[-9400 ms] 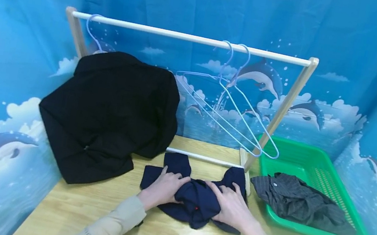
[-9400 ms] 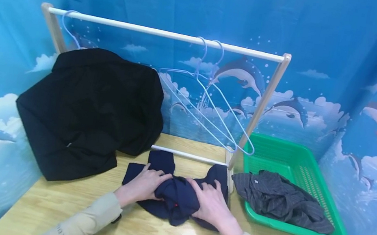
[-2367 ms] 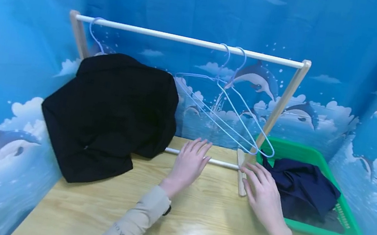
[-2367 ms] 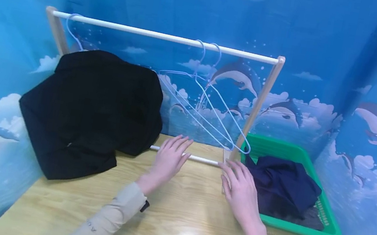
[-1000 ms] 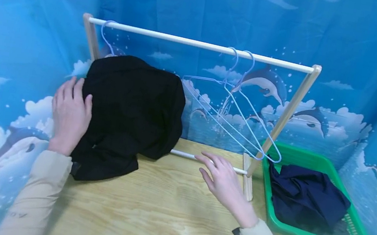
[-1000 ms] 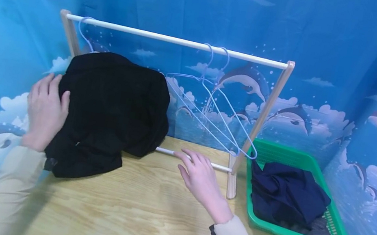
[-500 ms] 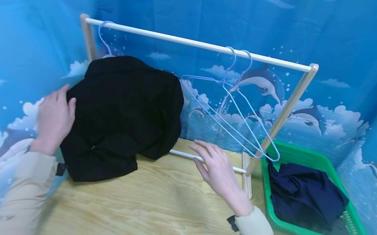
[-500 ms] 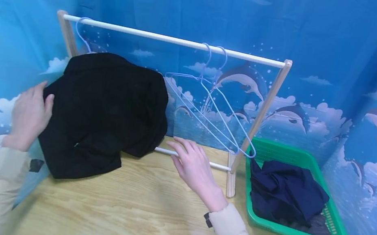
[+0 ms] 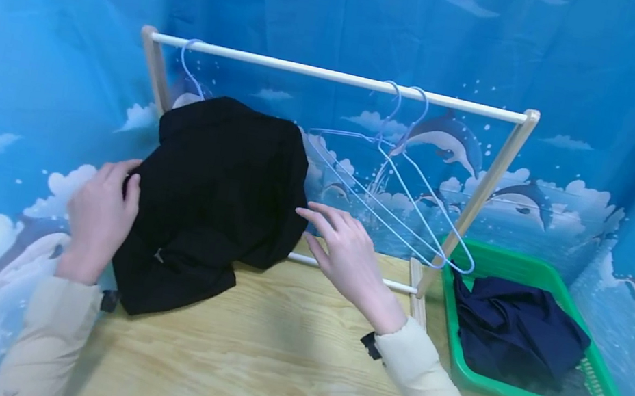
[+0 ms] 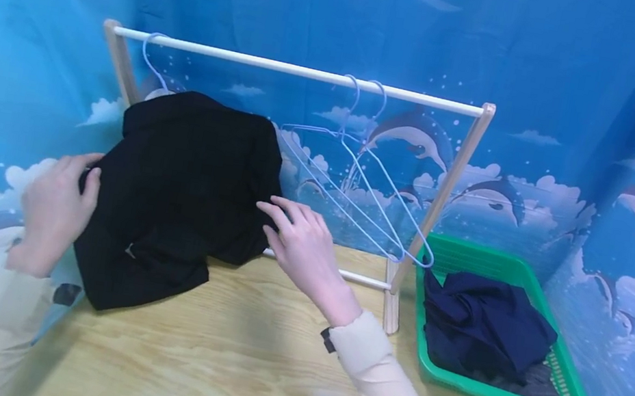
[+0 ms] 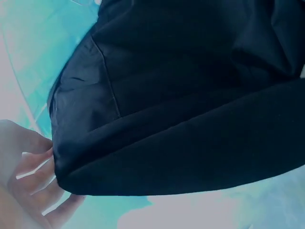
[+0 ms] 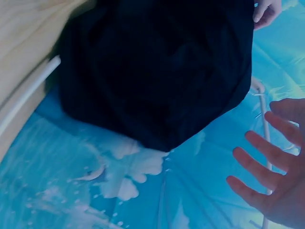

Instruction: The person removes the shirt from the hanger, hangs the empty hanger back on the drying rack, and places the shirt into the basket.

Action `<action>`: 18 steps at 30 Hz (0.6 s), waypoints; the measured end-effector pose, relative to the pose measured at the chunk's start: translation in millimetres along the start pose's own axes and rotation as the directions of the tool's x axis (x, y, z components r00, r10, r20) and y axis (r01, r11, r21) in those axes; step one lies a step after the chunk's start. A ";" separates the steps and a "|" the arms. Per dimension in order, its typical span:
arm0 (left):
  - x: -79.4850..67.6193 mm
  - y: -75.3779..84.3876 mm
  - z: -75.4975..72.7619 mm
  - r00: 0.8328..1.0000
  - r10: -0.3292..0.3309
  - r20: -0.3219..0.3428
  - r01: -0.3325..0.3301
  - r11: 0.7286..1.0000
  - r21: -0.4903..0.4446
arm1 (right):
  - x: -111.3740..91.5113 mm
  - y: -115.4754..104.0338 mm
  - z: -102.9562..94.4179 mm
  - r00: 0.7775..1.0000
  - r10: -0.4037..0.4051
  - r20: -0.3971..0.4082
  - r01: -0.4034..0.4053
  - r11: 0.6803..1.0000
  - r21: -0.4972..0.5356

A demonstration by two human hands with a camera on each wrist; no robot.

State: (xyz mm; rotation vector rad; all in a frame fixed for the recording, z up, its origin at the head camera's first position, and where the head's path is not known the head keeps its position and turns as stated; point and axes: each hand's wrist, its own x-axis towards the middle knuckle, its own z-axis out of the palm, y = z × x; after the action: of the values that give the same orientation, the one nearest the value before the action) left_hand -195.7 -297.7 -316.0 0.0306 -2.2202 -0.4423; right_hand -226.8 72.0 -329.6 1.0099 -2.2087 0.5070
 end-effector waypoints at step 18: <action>-27.0 58.9 3.1 0.997 0.080 -0.013 -0.081 0.994 -0.071 | 99.2 -45.3 29.0 0.946 0.267 0.186 -0.293 0.947 0.130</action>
State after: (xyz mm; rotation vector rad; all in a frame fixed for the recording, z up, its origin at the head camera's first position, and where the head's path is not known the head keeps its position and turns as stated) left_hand -173.2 -236.9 -318.9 -0.0943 -2.1856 -0.4749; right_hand -252.2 -25.0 -277.9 0.8425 -2.5127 0.7585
